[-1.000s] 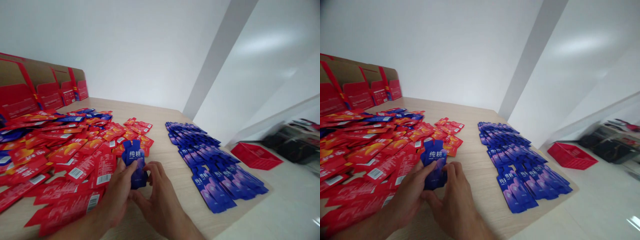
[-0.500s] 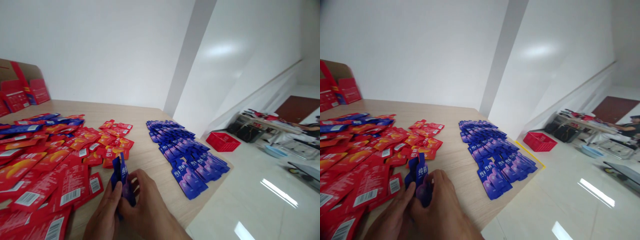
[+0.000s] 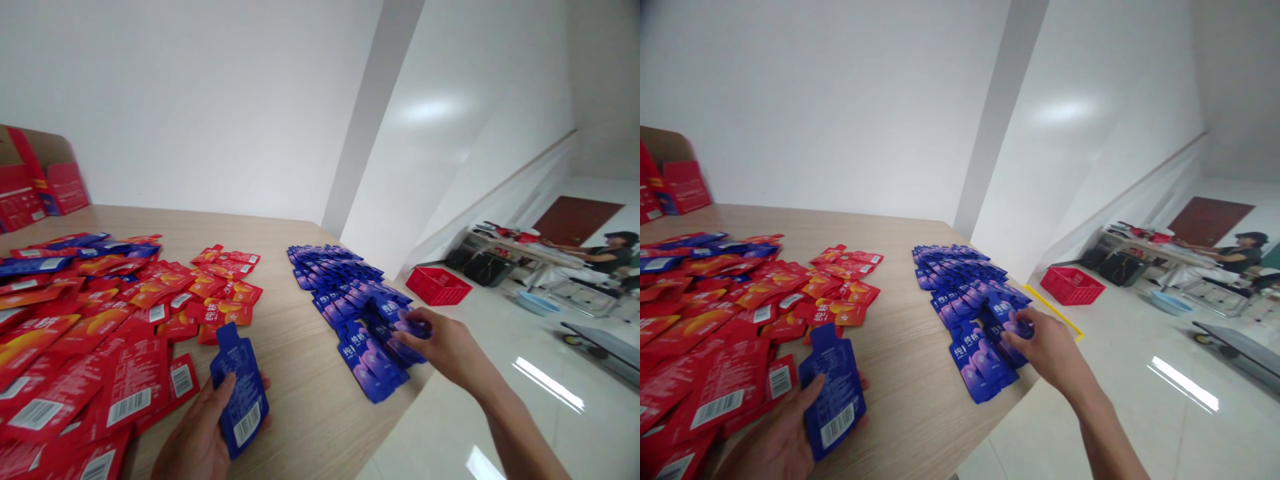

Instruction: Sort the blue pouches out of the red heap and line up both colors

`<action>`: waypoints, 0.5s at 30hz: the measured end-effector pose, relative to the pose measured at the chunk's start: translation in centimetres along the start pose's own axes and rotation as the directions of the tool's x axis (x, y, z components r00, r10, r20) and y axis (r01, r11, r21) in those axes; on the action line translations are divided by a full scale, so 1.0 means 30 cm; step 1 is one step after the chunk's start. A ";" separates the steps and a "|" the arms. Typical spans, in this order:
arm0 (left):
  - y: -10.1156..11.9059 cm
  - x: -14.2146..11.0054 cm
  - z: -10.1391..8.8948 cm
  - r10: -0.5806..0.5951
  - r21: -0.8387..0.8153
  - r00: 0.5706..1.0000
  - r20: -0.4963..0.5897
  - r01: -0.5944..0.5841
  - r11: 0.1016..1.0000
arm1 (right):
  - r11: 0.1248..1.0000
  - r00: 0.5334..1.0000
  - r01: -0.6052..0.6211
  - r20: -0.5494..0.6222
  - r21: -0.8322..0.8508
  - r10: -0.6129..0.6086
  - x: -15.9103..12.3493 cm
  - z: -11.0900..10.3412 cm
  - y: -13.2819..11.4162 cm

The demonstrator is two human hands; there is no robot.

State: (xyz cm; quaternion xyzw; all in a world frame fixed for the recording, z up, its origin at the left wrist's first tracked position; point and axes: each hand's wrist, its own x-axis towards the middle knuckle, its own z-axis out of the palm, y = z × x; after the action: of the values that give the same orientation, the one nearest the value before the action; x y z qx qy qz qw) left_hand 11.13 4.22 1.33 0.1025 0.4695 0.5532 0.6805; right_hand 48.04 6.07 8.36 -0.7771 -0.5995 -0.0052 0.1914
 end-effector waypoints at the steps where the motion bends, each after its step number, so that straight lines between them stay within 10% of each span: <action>1: -0.010 0.009 -0.006 -0.018 0.008 0.999 0.044 0.018 1.000 | 0.997 1.000 -0.024 0.015 -0.078 0.025 0.023 -0.005 0.055; 15: -0.146 0.053 0.079 -0.161 0.176 0.919 0.359 0.103 0.979 | 0.961 0.976 0.056 0.219 -0.272 0.005 0.083 0.046 0.230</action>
State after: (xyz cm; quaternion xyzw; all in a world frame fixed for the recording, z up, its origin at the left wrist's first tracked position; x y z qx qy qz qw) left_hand 15.70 4.86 -1.10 0.2254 0.3796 0.4386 0.7828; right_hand 54.88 7.36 5.66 -0.7844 -0.6201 -0.0064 0.0141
